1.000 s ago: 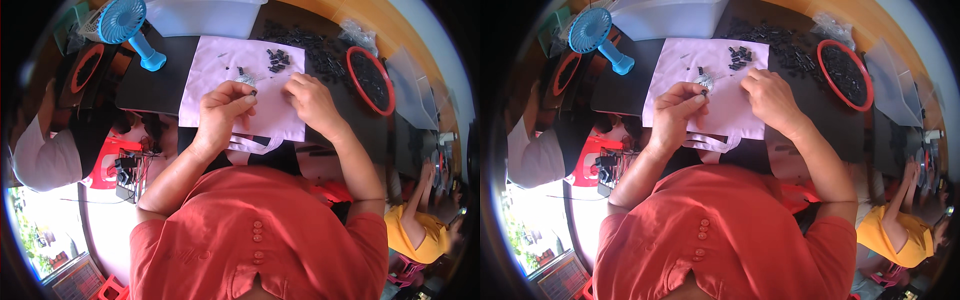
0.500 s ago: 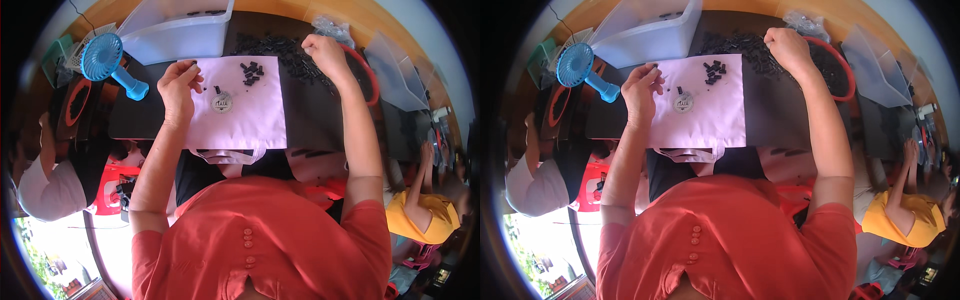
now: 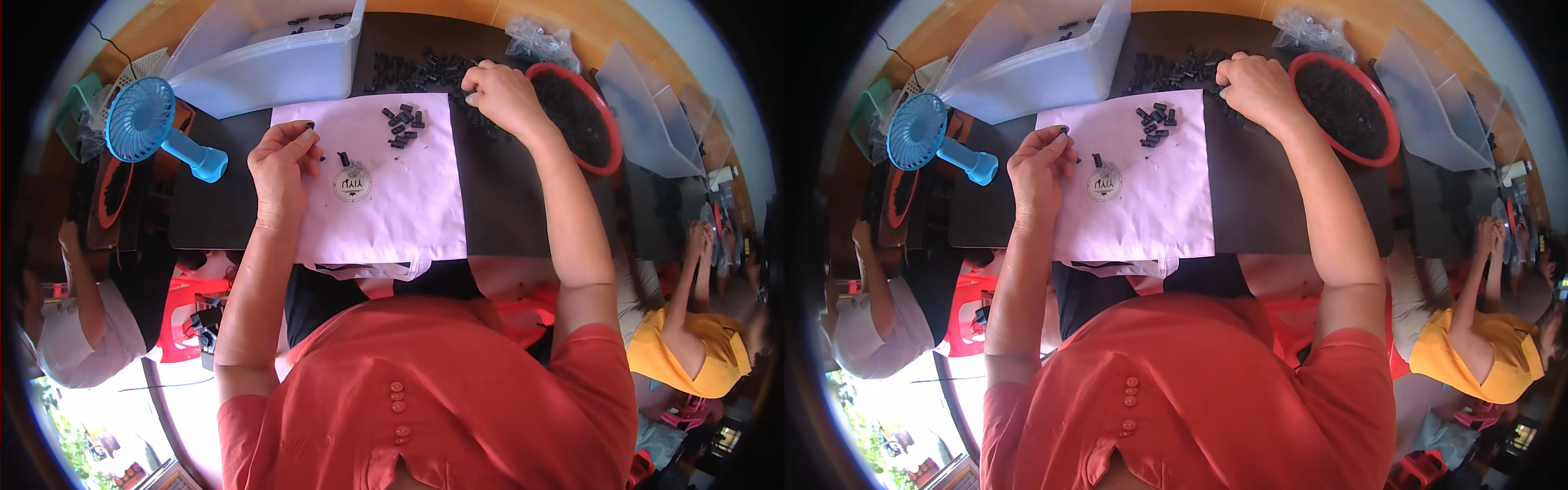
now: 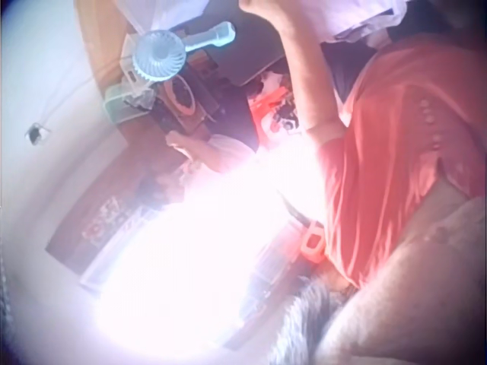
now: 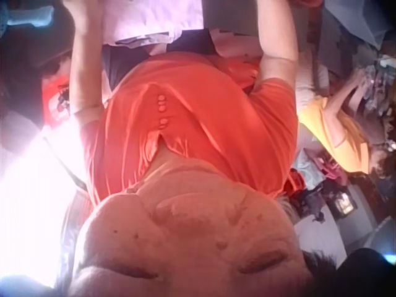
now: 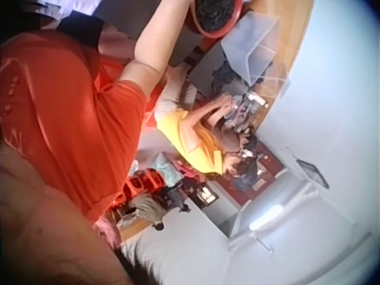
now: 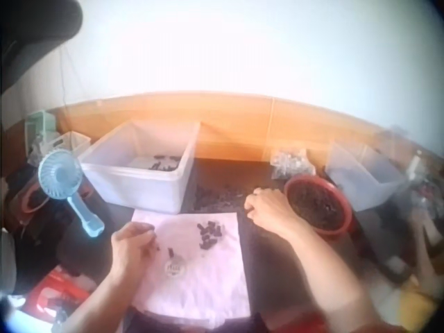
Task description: Assembling small plastic components by hand at a workbench.
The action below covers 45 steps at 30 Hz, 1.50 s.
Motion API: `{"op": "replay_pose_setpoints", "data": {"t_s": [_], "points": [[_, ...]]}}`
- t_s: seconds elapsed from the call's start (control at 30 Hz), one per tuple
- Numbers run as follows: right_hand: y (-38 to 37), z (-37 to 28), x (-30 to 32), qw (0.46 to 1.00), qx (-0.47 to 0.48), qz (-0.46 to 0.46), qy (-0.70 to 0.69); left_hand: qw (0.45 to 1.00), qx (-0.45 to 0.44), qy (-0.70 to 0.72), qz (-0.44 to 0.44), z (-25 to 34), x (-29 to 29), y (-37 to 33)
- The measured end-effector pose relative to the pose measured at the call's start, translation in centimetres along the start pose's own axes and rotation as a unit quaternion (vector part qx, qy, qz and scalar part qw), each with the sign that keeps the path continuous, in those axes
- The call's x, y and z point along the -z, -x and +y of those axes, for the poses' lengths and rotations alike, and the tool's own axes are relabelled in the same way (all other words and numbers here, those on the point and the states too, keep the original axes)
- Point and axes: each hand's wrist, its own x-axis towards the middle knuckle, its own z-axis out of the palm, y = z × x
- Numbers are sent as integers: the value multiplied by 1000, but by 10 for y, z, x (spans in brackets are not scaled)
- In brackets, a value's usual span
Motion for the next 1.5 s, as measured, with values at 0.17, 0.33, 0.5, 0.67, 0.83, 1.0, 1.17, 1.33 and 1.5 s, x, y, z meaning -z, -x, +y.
{"op": "replay_pose_setpoints", "data": {"t_s": [0.17, 0.33, 0.5, 0.67, 0.83, 1.0, 1.17, 1.33, 1.5], "points": [[0, 1, -4, 1000, -1, -26, 8, 1000, 5, -5, -4, 1, -1, 1], [-1, -1, -16, 996, 26, 43, 69, 999, 3, -28, -23, 2, -1, 3], [4, -16, -17, 988, 121, 84, 45, 996, 7, -69, -56, 1, 2, 1], [7, -18, -11, 989, 143, -5, 34, 995, 14, -76, -65, 2, 4, 0], [6, -17, -17, 993, 114, 16, 29, 993, 14, -86, -78, 3, 4, 0], [4, -4, -22, 993, 88, 34, 67, 995, 4, -71, -68, 3, -1, 1], [-4, 24, 2, 987, 16, 158, 18, 992, 9, -95, -78, 6, 0, 3], [3, 36, 1, 989, -24, 99, 109, 993, 6, -96, -67, 4, 2, 1], [2, 35, 0, 979, -41, 5, 198, 992, 3, -101, -73, 4, 1, 1]]}}
